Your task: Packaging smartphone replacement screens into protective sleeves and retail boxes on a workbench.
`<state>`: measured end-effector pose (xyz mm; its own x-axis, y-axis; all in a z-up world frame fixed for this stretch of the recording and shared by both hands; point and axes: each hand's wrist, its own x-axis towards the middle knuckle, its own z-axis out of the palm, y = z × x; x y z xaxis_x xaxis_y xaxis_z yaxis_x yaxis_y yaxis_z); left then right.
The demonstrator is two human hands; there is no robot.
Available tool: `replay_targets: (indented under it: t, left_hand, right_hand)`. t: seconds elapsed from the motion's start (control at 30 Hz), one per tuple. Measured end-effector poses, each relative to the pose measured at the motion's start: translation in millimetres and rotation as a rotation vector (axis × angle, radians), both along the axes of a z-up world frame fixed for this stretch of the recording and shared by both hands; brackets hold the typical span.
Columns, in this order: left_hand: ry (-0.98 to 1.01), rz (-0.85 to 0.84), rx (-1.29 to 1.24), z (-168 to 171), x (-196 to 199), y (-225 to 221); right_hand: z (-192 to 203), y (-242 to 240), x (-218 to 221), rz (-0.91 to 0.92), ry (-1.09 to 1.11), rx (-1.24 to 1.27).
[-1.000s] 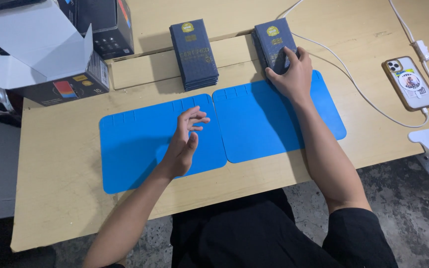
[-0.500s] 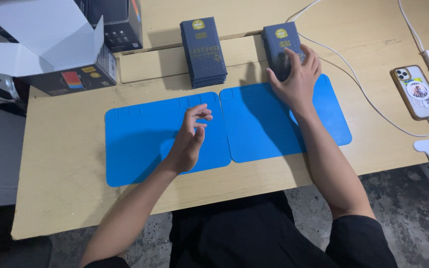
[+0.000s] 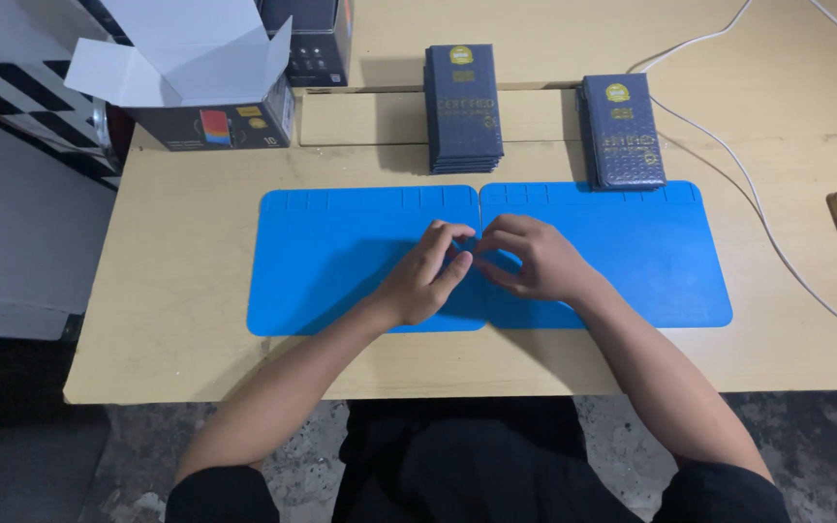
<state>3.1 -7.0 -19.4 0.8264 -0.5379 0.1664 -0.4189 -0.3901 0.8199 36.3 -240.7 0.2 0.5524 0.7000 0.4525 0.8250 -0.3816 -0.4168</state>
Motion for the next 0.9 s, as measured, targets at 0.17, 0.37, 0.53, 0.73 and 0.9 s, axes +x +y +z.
replay_targets:
  t: [0.17, 0.37, 0.53, 0.73, 0.9]
  left_hand:
    - [0.08, -0.051, 0.114, 4, -2, 2]
    - [0.111, -0.092, 0.138, 14, -3, 5]
    - [0.169, -0.067, 0.114, 24, -3, 6]
    - [0.197, -0.046, 0.112, 15, 1, 5]
    - [0.211, -0.052, 0.088, 19, -1, 4]
  right_hand:
    - [-9, 4, 1, 0.04, 0.08, -0.157]
    - [0, 7, -2, 0.034, 0.124, -0.247]
    - [1, 7, -1, -0.043, 0.115, -0.182]
    - [-15, -3, 11, -0.291, 0.133, 0.087]
    - [-1, 3, 14, -0.49, 0.247, 0.05]
